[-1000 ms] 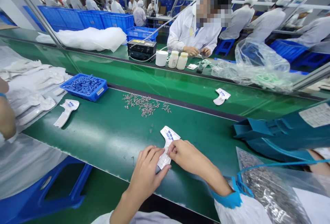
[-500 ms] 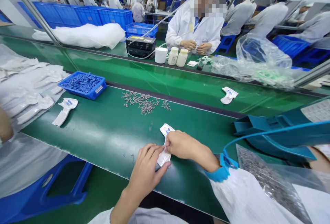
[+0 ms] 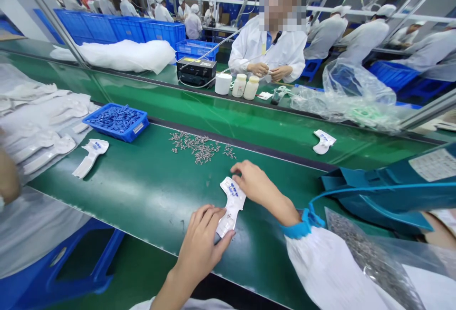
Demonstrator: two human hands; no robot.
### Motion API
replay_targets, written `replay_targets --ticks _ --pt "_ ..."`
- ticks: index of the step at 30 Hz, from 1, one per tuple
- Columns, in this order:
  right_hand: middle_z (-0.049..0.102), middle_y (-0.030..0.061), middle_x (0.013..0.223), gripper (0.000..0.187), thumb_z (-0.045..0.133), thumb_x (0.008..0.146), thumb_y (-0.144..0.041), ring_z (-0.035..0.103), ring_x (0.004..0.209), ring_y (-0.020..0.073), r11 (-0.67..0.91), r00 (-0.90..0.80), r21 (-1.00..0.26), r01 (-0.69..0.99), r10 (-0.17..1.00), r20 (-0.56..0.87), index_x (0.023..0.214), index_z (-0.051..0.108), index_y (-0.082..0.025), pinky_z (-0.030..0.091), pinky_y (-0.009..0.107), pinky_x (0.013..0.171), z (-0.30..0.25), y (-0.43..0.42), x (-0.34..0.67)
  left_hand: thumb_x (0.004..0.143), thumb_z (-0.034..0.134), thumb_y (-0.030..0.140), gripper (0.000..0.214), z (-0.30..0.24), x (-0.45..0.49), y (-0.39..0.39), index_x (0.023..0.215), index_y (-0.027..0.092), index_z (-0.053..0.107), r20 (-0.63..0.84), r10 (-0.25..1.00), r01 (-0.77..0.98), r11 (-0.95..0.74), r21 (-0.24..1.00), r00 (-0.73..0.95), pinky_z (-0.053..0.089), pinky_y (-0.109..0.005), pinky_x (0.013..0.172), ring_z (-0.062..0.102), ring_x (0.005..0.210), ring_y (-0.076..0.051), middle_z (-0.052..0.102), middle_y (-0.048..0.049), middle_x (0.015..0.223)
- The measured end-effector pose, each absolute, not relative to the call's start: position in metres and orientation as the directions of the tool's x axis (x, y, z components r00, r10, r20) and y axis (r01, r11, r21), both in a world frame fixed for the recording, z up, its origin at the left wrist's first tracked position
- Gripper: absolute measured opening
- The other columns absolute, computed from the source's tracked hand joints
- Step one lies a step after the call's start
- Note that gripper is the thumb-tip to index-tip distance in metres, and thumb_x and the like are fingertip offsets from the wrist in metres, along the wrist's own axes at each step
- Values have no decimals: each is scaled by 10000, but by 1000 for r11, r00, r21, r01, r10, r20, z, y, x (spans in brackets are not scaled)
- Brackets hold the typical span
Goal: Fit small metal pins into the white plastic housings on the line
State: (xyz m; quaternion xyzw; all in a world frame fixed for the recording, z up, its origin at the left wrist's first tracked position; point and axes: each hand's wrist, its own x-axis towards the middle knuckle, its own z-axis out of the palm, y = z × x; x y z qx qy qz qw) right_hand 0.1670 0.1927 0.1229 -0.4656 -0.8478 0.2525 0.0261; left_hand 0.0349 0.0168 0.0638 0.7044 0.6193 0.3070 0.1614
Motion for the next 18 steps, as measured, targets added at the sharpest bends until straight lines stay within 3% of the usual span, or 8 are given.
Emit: replay_targets --ticks 3,9,15,18 --pt "603 133 1204 257 525 934 -201 621 975 221 418 -456 -398 816 890 0 1168 626 -160 431 315 858 102 216 160 910 653 265 342 62 35 16 1217 169 540 244 970 767 -165 620 11 481 -477 938 520 1183 -308 642 -102 1159" --pt "655 115 1047 170 507 920 -141 592 1002 234 378 -413 -457 805 911 26 1029 637 -149 420 346 897 79 241 150 899 669 278 337 60 35 16 1191 174 538 254 967 767 -168 619 7 483 -476 941 519 1180 -304 638 -94 1144" --pt "709 74 948 233 515 918 -198 657 859 184 327 -463 -611 721 883 -73 1137 579 -148 488 295 785 102 214 168 908 651 254 374 63 33 15 1253 193 521 265 964 740 -168 652 -14 482 -457 932 532 1154 -294 623 -101 1175" --pt "710 26 851 238 565 908 -310 666 779 172 216 -612 -772 598 745 -265 1103 581 -176 508 263 699 120 175 180 956 568 217 314 65 32 14 1265 210 516 311 949 688 -190 700 -54 480 -413 907 559 1075 -258 635 -90 1135"
